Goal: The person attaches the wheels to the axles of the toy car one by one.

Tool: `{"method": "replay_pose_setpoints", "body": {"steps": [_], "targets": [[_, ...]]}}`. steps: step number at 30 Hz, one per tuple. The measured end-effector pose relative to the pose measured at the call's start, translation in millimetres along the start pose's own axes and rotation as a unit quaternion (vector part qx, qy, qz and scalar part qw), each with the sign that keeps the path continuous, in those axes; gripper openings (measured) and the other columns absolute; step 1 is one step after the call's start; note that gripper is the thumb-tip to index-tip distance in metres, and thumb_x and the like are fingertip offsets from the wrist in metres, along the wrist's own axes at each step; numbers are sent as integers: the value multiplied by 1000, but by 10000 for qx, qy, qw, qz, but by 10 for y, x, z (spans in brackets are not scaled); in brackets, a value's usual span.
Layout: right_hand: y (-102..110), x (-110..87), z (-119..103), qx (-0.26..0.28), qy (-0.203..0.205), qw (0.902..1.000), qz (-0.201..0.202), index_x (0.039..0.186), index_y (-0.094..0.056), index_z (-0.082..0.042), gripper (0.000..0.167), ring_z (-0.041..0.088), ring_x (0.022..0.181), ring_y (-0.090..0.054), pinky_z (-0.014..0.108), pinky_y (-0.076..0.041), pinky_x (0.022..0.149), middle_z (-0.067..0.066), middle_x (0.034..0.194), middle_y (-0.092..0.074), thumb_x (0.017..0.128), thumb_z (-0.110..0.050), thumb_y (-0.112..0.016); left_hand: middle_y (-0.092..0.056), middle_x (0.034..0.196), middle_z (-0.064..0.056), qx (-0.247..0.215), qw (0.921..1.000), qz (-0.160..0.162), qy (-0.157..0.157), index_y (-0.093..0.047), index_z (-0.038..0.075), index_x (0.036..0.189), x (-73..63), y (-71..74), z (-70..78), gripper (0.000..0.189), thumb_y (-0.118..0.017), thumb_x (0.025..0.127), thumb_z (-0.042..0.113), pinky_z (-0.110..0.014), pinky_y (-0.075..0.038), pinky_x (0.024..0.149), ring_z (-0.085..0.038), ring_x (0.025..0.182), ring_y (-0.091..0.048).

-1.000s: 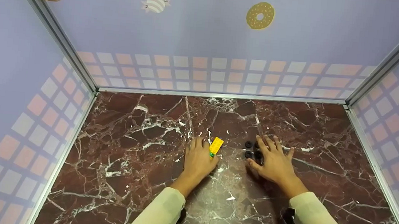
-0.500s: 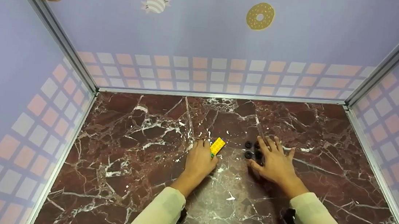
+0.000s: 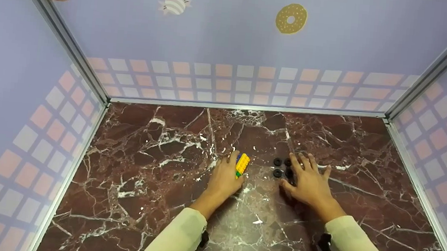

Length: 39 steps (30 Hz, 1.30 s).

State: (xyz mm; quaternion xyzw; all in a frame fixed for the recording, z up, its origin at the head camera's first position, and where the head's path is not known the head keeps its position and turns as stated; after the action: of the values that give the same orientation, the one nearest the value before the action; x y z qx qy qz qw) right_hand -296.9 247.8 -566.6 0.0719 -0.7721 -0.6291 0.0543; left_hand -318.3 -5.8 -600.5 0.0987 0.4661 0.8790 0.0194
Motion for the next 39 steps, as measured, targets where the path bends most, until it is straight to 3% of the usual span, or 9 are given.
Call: {"method": "replay_pose_setpoints", "body": {"steps": [2, 11, 13, 18, 21, 27, 31, 35, 39], "targets": [[-6, -3, 5, 3, 1, 10000, 19, 174, -35, -17, 92, 51, 167, -27, 96, -12, 122, 21, 176, -39, 100, -57, -72, -72, 121, -23, -89, 10000, -17, 0, -44, 23, 161, 35, -116, -89, 88, -89, 86, 25, -54, -64, 95, -38, 108, -68], [-31, -16, 36, 27, -31, 10000, -26, 175, -33, -18, 93, 50, 167, -26, 96, -12, 122, 21, 176, -39, 100, -56, -72, -73, 120, -19, -365, 9987, -365, -60, -46, 37, 162, 48, -175, -78, 90, -90, 85, 22, -49, -64, 87, -34, 102, -70], [-40, -16, 41, 33, -38, 10000, -40, 174, -33, -18, 92, 50, 167, -25, 96, -12, 123, 21, 176, -39, 100, -55, -72, -73, 119, -17, -366, 9988, -328, -85, -47, 36, 161, 50, -165, -83, 89, -90, 84, 23, -49, -63, 86, -33, 100, -70], [-44, -12, 37, 47, -24, 10000, -47, 174, -34, -17, 91, 51, 167, -26, 96, -12, 123, 22, 175, -40, 100, -54, -72, -74, 121, -20, -665, 9964, -527, -13, -52, 28, 159, -21, 66, 70, 81, -88, 87, 20, -55, -64, 87, -37, 101, -71], [-36, -13, 40, 60, -21, 10000, -57, 174, -34, -16, 92, 51, 166, -26, 95, -12, 123, 21, 175, -40, 99, -53, -72, -73, 122, -21, -786, 9954, -550, 59, -53, 30, 158, -28, 82, 66, 78, -87, 89, 19, -53, -64, 83, -37, 99, -71], [-27, -16, 50, 48, -17, 10000, -37, 174, -34, -16, 91, 51, 166, -28, 96, -13, 122, 22, 175, -41, 100, -52, -72, -76, 122, -20, -972, 9943, -421, 96, -51, 31, 160, 24, 22, -20, 81, -89, 90, 23, -51, -64, 82, -35, 98, -73], [-11, -17, 61, 57, -32, 10000, 27, 173, -36, -16, 90, 50, 166, -29, 95, -14, 123, 21, 174, -42, 99, -50, -73, -75, 112, -9, -1196, 9917, -434, 188, -50, 36, 161, 79, -95, -135, 84, -92, 89, 30, -42, -59, 75, -23, 88, -67], [-3, -20, 60, 93, -32, 9999, 50, 173, -36, -16, 90, 49, 165, -30, 95, -14, 123, 21, 173, -43, 98, -49, -74, -69, 99, -2, -1913, 9799, -506, 239, -51, 36, 159, 86, -105, -171, 80, -92, 90, 31, -34, -54, 63, -15, 74, -61], [-21, -22, 70, 111, -43, 9999, -24, 173, -35, -16, 90, 50, 166, -28, 95, -13, 123, 22, 174, -42, 99, -49, -74, -67, 96, -6, -2770, 9580, -674, 313, -51, 26, 156, 29, 7, -79, 74, -90, 93, 21, -27, -54, 54, -12, 67, -64]]}}
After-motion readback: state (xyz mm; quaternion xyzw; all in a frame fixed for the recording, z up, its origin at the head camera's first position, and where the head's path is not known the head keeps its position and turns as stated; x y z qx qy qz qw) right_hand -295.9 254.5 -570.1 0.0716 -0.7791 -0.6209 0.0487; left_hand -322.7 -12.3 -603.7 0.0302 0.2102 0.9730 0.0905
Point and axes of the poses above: each hand's wrist, its own x-axis towards the middle knuckle, its own y-axis out of the back of the hand, z = x × y, the point moved 10 cm from there along x, towards the middle knuckle
